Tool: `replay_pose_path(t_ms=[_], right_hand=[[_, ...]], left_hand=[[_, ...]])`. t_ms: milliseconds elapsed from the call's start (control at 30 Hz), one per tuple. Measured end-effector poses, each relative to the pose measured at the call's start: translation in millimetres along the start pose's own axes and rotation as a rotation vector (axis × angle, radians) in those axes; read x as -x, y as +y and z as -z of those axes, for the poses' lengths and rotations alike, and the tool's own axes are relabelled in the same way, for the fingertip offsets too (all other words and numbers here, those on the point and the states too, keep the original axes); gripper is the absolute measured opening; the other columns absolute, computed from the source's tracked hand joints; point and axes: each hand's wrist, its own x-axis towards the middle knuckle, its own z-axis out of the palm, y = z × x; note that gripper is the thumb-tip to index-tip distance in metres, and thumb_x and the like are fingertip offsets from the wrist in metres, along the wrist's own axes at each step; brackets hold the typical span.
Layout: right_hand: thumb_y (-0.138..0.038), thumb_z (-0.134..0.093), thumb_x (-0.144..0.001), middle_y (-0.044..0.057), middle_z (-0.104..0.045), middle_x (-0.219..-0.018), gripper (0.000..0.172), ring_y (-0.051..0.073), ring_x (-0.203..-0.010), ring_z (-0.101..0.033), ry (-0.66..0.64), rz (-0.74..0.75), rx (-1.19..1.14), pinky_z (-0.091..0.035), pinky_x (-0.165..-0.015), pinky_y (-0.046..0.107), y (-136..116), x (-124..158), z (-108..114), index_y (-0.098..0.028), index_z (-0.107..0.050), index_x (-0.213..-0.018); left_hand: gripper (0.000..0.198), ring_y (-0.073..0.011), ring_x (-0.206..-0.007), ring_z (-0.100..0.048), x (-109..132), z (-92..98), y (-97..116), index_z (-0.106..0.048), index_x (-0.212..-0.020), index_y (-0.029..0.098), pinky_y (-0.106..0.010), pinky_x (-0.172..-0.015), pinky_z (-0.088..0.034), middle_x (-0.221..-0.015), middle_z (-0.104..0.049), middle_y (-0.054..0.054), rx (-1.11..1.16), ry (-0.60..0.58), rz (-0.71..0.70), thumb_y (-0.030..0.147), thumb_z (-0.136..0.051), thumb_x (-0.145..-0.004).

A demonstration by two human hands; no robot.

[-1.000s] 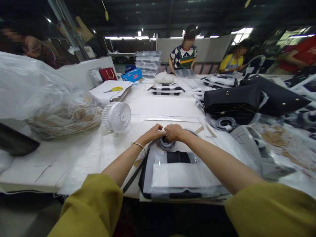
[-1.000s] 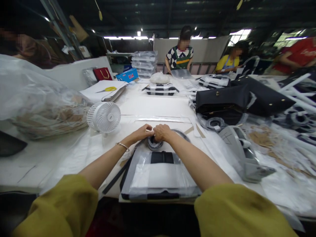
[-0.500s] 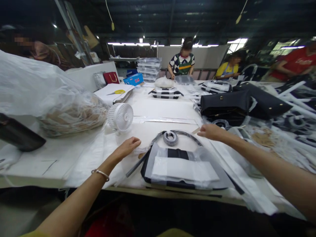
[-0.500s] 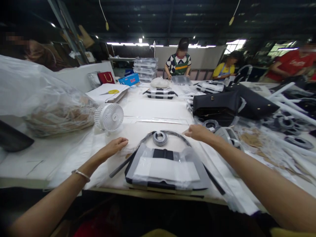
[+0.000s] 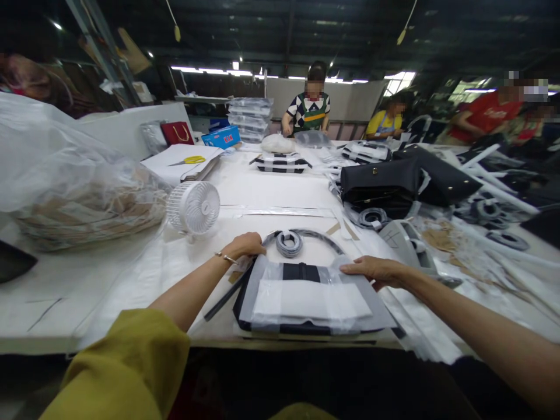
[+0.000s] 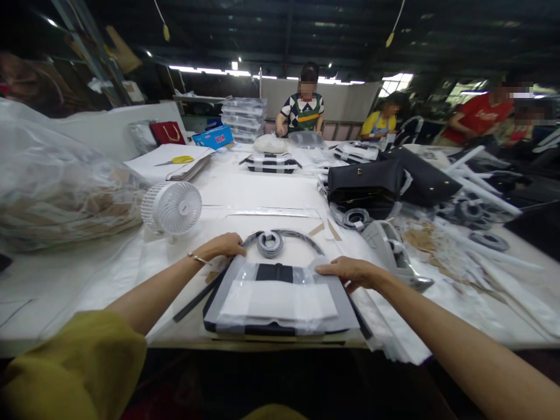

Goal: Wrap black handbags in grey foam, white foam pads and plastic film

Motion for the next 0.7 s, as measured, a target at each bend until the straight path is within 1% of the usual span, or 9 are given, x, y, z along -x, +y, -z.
replay_pose_path(t_ms=[67,100,167,267,367,467,533,633,700], right_hand=[[-0.069,-0.075,-0.064,0.01,-0.072,-0.097,0.062,0.022,-0.086,-0.067,-0.002,0.047,-0.03,-0.052,-0.062,0.025,-0.1,-4.7,2.3,-0.017,-0.068,-0.097],[-0.067,-0.075,-0.065,0.009,-0.072,-0.098,0.061,0.021,-0.086,-0.067,0.013,0.084,-0.042,-0.051,-0.063,0.025,-2.0,-7.3,4.6,-0.017,-0.067,-0.098],[-0.065,-0.077,-0.064,0.009,-0.071,-0.098,0.061,0.021,-0.086,-0.066,0.083,0.151,-0.043,-0.05,-0.061,0.024,-12.1,-14.3,12.5,-0.017,-0.066,-0.1],[-0.062,-0.08,-0.06,0.01,-0.072,-0.099,0.062,0.022,-0.086,-0.067,0.229,0.264,-0.027,-0.049,-0.06,0.024,-42.2,-32.8,33.7,-0.016,-0.065,-0.101],[-0.056,-0.081,-0.063,0.012,-0.072,-0.105,0.061,0.025,-0.092,-0.068,0.334,0.416,-0.054,-0.052,-0.066,0.027,-80.2,-63.1,63.0,-0.016,-0.064,-0.105],[-0.05,-0.081,-0.065,0.013,-0.071,-0.112,0.06,0.028,-0.1,-0.068,0.419,0.58,-0.078,-0.055,-0.077,0.032,-120.7,-102.3,94.3,-0.016,-0.062,-0.11],[-0.047,-0.081,-0.066,0.013,-0.071,-0.11,0.056,0.03,-0.102,-0.067,0.527,0.65,-0.024,-0.055,-0.081,0.036,-150.4,-130.9,114.9,-0.016,-0.061,-0.109],[-0.045,-0.078,-0.068,0.011,-0.072,-0.103,0.048,0.03,-0.098,-0.068,0.767,0.667,0.102,-0.054,-0.083,0.04,-198.4,-177.2,144.2,-0.017,-0.061,-0.104],[-0.042,-0.076,-0.07,0.011,-0.072,-0.104,0.046,0.03,-0.097,-0.067,0.884,0.65,0.127,-0.053,-0.083,0.041,-227.8,-210.7,162.4,-0.017,-0.06,-0.106]], left_hand=[[0.011,-0.0276,-0.072,-0.066,-0.9,4.3,2.2,-0.061,-0.054,0.02,-0.033,-0.069,-0.047,-0.061,-0.066,-0.009,-0.033,0.057,0.001,0.025,-0.066,-0.061],[0.009,-0.028,-0.075,-0.067,-1.7,9.4,1.9,-0.062,-0.055,0.02,-0.033,-0.071,-0.047,-0.064,-0.068,-0.01,-0.044,0.095,0.002,0.024,-0.064,-0.063],[0.008,-0.0278,-0.079,-0.067,-5.3,25.7,-0.1,-0.063,-0.059,0.02,-0.032,-0.072,-0.047,-0.069,-0.069,-0.011,-0.058,0.183,0.011,0.023,-0.061,-0.066],[0.01,-0.0245,-0.075,-0.068,-17.6,63.4,-2.4,-0.066,-0.067,0.02,-0.03,-0.071,-0.048,-0.065,-0.068,-0.007,-0.053,0.302,0.046,0.024,-0.058,-0.072],[0.016,-0.0199,-0.063,-0.066,-39.1,106.3,-1.8,-0.069,-0.078,0.019,-0.026,-0.067,-0.049,-0.058,-0.065,-0.003,-0.014,0.416,0.075,0.026,-0.055,-0.078],[0.02,-0.0191,-0.063,-0.067,-71.5,145.2,-0.6,-0.07,-0.088,0.018,-0.026,-0.069,-0.05,-0.062,-0.067,-0.003,0.028,0.567,0.075,0.027,-0.053,-0.082],[0.019,-0.0195,-0.064,-0.067,-100.3,168.1,-0.6,-0.069,-0.09,0.017,-0.026,-0.071,-0.05,-0.062,-0.067,-0.004,0.058,0.662,0.074,0.026,-0.054,-0.082],[0.016,-0.0186,-0.061,-0.067,-153.4,198.1,-0.9,-0.069,-0.091,0.016,-0.026,-0.069,-0.05,-0.057,-0.064,-0.002,0.117,0.761,0.078,0.023,-0.056,-0.084],[0.016,-0.0178,-0.059,-0.066,-193.0,212.8,-1.1,-0.068,-0.094,0.015,-0.026,-0.068,-0.051,-0.057,-0.064,0.0,0.159,0.805,0.078,0.022,-0.056,-0.086]])
